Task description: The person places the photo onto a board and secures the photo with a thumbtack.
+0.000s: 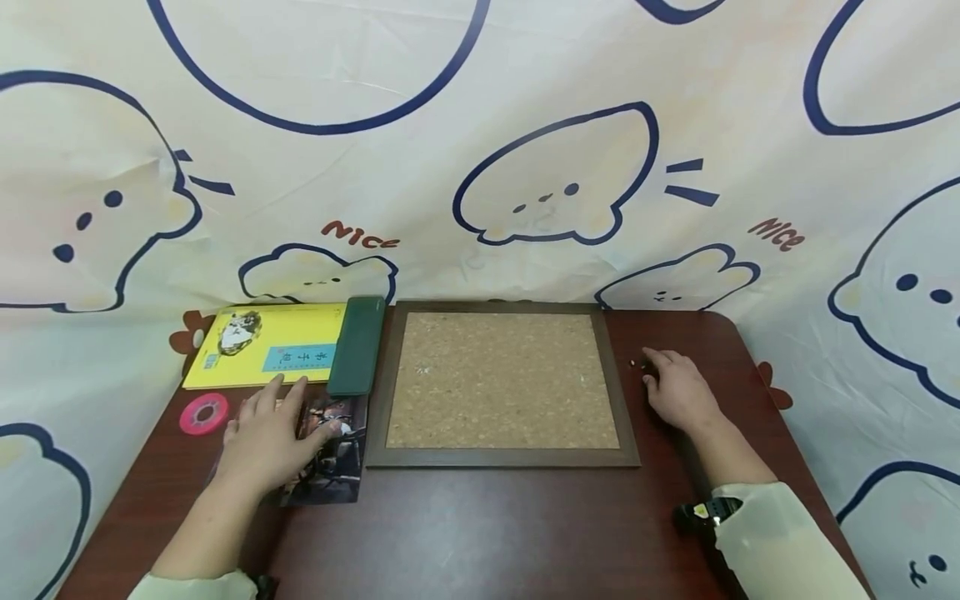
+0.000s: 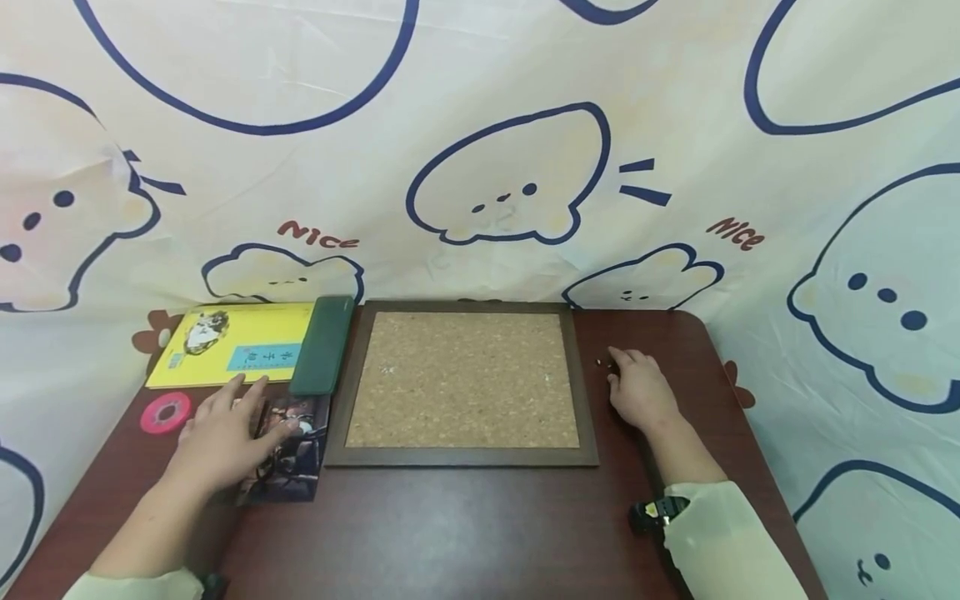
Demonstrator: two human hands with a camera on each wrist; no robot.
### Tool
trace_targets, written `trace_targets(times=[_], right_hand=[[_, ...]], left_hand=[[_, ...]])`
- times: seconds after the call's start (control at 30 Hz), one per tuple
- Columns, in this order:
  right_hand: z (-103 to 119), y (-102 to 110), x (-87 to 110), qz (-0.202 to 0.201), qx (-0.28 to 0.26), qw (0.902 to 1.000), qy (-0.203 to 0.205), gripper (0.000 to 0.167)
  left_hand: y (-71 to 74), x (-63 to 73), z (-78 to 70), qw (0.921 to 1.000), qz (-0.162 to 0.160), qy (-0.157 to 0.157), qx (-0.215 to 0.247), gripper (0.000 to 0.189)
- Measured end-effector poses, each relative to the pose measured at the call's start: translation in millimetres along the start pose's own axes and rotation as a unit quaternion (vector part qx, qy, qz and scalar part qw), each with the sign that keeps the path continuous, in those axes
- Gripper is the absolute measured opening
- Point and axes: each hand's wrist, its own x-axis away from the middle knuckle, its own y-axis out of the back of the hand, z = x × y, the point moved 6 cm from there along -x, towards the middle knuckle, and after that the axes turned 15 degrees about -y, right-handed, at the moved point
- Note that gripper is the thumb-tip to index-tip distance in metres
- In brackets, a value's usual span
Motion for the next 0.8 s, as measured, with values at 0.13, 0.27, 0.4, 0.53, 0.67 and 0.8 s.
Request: trace_targets(times=[0.13, 0.27, 0.4, 0.53, 0.67, 0.8], right_hand=[[-1, 2, -6.6, 0.001, -0.001, 1.0, 0.003, 0.046], [-2, 2, -12.6, 0.004, -0.004, 1.0, 0.005, 0.041], [-3, 2, -17.5, 0.001, -0.005, 1.0, 0.002, 0.038], [-3, 3, -19.6, -0.002, -0.015, 0.9999, 0.003, 0.034], [-5, 3, -20.8, 0.0, -0.028, 0.9996, 0.0, 0.03], [-5, 2, -21.6, -0.003, -0.032, 0.9995, 0.003, 0.026]], left_hand=[[2.7, 3.8, 5.0, 0.9997, 0.009, 0.017, 0.013, 0.106], [3.9, 6.7, 14.3, 0.9987, 0.029, 0.041, 0.014, 0.112], [5.0, 9.5, 22.9, 0.9979, 0.035, 0.052, 0.018, 0.112], [6.0, 13.5, 30.5, 0.997, 0.034, 0.066, 0.023, 0.116], [7.2, 17.6, 37.2, 0.9957, 0.032, 0.083, 0.027, 0.119], [9.2, 21.2, 43.5, 0.9949, 0.025, 0.093, 0.031, 0.115]])
